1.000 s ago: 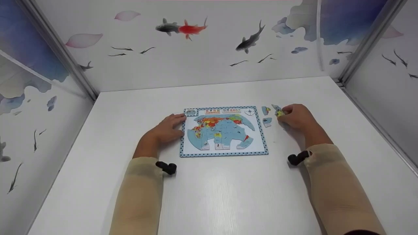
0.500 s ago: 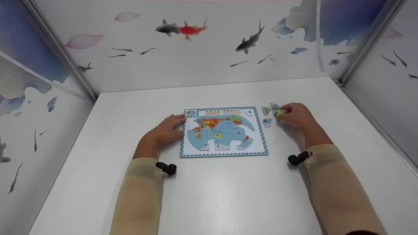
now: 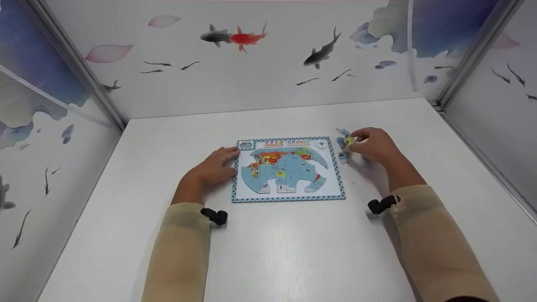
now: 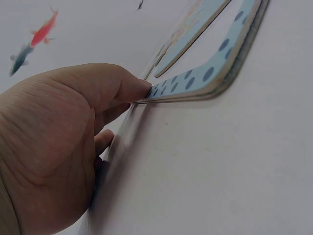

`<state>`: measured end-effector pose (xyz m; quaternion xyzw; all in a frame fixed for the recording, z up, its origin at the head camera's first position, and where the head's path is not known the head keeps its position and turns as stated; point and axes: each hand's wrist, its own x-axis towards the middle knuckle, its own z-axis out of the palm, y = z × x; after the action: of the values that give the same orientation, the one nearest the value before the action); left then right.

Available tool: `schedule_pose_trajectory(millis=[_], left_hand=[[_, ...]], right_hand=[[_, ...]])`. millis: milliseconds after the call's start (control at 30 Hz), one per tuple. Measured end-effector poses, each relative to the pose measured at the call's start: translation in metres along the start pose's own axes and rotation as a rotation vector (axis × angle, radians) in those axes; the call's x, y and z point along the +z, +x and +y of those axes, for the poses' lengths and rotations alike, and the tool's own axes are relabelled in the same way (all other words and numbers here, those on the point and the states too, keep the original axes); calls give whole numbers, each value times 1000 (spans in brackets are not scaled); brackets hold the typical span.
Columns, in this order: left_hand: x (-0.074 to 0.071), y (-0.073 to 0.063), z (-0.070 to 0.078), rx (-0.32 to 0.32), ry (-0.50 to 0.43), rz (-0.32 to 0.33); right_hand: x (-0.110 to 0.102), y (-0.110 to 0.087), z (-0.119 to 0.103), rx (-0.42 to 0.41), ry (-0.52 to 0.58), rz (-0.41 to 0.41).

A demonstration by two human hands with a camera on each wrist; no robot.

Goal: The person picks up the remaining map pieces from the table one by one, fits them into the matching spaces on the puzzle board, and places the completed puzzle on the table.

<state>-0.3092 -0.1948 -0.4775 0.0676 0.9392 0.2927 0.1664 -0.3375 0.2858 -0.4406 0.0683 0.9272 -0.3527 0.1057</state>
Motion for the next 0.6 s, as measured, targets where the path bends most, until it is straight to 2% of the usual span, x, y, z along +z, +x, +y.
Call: schedule_pose_trajectory(millis=[233,467,600], left_hand=[[-1,-1,1,6,9,0],[-2,0,0,1,-5,1],[-2,1,0,5,-14,-9]], right_hand=[[3,-6,-8,-14,-3,-27],[4,-16,-15,-110,-38,-28],[5,-22,-19,-125,-49,-40]])
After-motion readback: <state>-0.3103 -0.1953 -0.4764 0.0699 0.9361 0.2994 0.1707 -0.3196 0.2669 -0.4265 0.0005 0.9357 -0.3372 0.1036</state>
